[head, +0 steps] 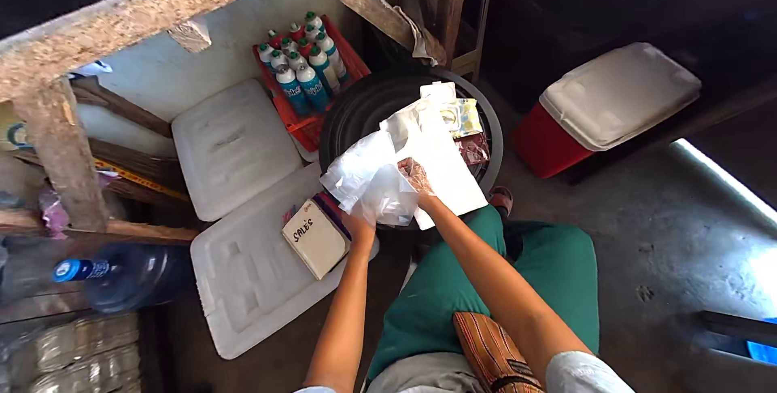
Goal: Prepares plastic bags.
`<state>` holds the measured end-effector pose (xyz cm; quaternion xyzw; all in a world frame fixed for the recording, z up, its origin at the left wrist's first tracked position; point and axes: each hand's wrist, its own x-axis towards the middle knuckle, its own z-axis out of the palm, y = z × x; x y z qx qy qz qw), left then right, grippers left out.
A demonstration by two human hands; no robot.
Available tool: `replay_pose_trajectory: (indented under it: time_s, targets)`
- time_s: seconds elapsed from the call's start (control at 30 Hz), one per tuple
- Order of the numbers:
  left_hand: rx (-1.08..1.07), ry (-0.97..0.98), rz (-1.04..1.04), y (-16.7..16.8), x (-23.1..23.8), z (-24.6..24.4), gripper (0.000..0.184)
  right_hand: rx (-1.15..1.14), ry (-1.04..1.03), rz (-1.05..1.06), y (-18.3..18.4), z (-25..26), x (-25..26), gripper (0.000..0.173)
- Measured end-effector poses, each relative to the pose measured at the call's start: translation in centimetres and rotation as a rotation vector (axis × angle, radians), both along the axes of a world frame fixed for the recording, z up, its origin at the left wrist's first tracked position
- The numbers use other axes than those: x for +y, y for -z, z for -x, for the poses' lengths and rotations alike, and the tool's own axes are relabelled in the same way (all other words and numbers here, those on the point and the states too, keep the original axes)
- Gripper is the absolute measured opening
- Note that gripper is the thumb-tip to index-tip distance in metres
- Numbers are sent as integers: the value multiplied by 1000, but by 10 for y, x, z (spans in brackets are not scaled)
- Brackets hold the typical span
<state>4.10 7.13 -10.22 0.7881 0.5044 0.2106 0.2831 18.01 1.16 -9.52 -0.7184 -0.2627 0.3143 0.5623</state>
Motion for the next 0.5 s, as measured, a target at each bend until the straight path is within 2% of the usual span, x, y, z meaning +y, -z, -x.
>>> replay_pose_trajectory:
  time_s: [0.03,0.13,0.2,0.27,0.37,0.43,0.5]
  targets:
    - [-147,-35,111,1,2,3,48,93,-12,-47,-4,0,-7,29]
    - [-769,-121,645,4,6,16,32,264,-111,-173,-22,-1,-37,33]
    - [-909,-130,835,-4,-1,22,28,233,-148,-199,-22,-1,-43,30]
    - [-870,-133,751,-7,-7,19,25,62,-117,-164,-12,2,-34,21]
    - [-470,-104,382,-1,-6,12,37,-267,-85,66,-8,11,-25,29]
    - [-257,-50,116,10,-6,12,50,-345,-68,161,-6,20,-26,30]
    - [-253,-28,25,24,-8,13,58,-365,-25,170,-3,25,-25,34]
